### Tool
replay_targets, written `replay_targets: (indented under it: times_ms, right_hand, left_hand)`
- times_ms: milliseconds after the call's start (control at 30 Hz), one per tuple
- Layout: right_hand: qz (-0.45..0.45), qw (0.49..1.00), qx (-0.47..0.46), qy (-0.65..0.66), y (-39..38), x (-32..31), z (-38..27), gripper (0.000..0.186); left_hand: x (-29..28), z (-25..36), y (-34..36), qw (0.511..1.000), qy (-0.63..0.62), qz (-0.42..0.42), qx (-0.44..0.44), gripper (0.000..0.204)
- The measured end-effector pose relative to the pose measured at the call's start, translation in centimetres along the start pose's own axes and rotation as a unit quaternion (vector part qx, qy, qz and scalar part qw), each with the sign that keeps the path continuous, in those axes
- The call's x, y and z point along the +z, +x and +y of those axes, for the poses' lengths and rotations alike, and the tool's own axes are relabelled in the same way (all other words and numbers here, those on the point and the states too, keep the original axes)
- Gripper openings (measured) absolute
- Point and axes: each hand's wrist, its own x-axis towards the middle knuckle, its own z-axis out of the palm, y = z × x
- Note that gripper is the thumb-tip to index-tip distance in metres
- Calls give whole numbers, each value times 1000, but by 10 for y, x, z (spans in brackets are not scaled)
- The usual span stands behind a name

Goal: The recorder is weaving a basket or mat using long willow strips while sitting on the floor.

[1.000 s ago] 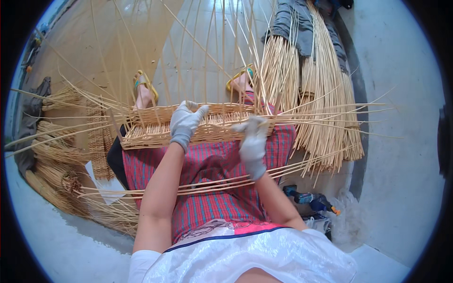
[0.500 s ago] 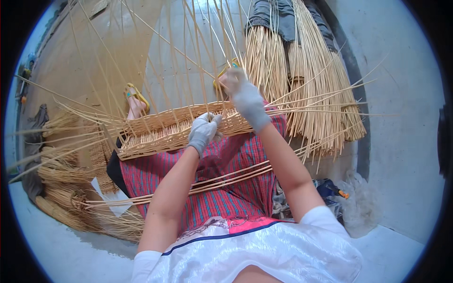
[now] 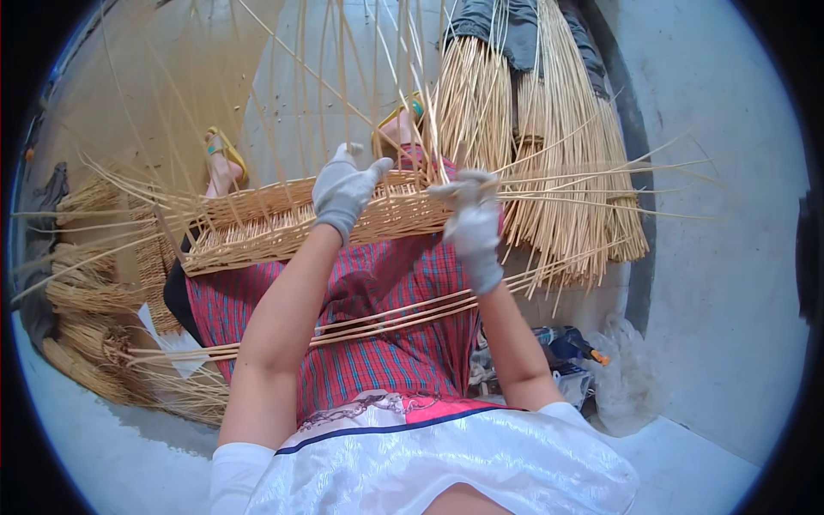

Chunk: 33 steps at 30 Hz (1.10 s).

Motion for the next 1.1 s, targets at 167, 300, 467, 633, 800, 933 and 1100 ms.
replay_targets:
  times_ms: [167, 300, 467, 633, 800, 933, 1100]
  right_hand:
    - [101, 974, 195, 51, 39, -44, -15, 6]
    - [188, 917, 241, 257, 26, -99, 33, 13]
    - [48, 996, 34, -64, 98, -61, 7, 19]
    - [-147, 984, 98, -24, 224, -10, 6, 29]
    - [52, 989, 128, 44, 180, -73, 26, 19]
    - [174, 959, 222, -36, 97, -90, 91, 11]
    - [164, 941, 289, 58, 108, -99, 96, 8]
  left_hand:
    - [-2, 9, -11, 971, -229, 37, 53, 53]
    - [49, 20, -29, 961, -220, -95, 137, 45]
    - [95, 34, -37, 973, -100, -208, 0, 43]
    - [87, 53, -33, 970, -150, -179, -73, 39]
    - [67, 52, -46, 981, -182, -72, 9, 53]
    - [63, 52, -55, 912, -43, 112, 393, 93]
    - [92, 39, -53, 943, 56, -81, 318, 106]
